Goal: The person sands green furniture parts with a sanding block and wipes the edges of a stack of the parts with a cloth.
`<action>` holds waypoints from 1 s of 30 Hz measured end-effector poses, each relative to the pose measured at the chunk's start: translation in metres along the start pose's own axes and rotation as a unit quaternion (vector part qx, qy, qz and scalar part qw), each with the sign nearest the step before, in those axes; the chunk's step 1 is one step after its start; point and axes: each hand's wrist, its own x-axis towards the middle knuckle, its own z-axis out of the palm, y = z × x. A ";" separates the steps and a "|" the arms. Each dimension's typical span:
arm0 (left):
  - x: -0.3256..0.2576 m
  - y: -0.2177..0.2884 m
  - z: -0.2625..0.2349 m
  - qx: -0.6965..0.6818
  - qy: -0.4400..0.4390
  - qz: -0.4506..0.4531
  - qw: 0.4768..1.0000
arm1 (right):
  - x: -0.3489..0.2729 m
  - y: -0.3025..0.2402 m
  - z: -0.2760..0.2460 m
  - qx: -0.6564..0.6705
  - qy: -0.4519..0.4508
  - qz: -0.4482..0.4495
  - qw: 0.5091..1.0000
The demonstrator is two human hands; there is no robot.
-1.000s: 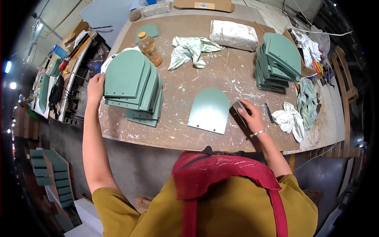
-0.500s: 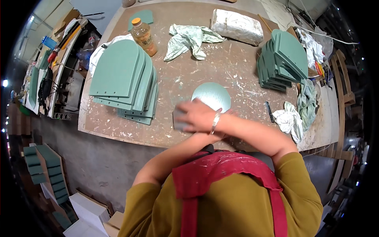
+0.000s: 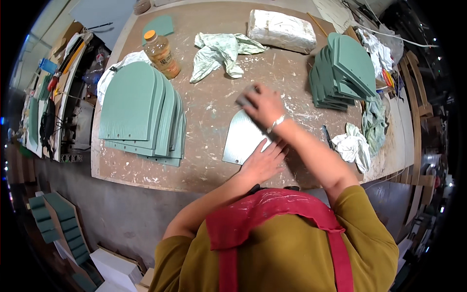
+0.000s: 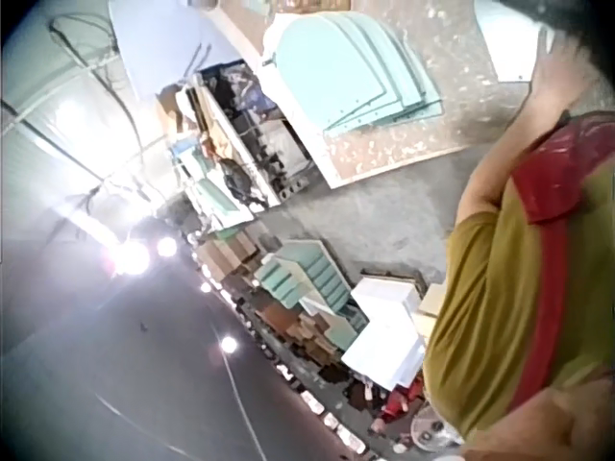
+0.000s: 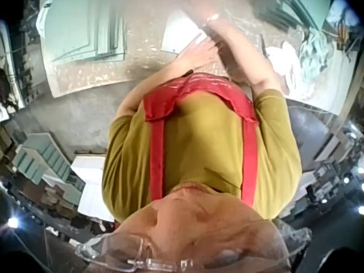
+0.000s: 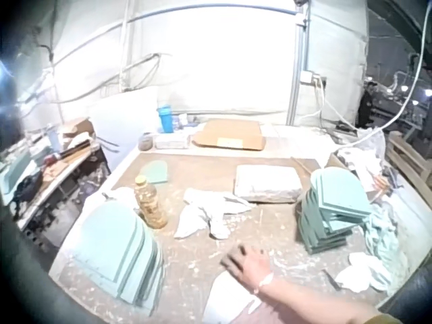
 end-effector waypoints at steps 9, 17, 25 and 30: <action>-0.003 0.006 -0.002 -0.035 0.038 -0.014 0.999 | -0.029 0.011 0.002 0.010 0.031 0.069 0.997; -0.002 -0.079 -0.021 -0.193 0.217 -0.181 0.940 | -0.134 0.054 -0.047 0.094 0.113 0.068 0.987; 0.003 -0.098 -0.020 -0.063 0.133 -0.135 0.980 | -0.190 0.065 -0.034 -0.027 0.000 -0.040 0.999; 0.002 -0.099 -0.018 -0.073 0.131 -0.146 0.978 | -0.198 0.022 -0.039 0.035 -0.005 -0.057 0.998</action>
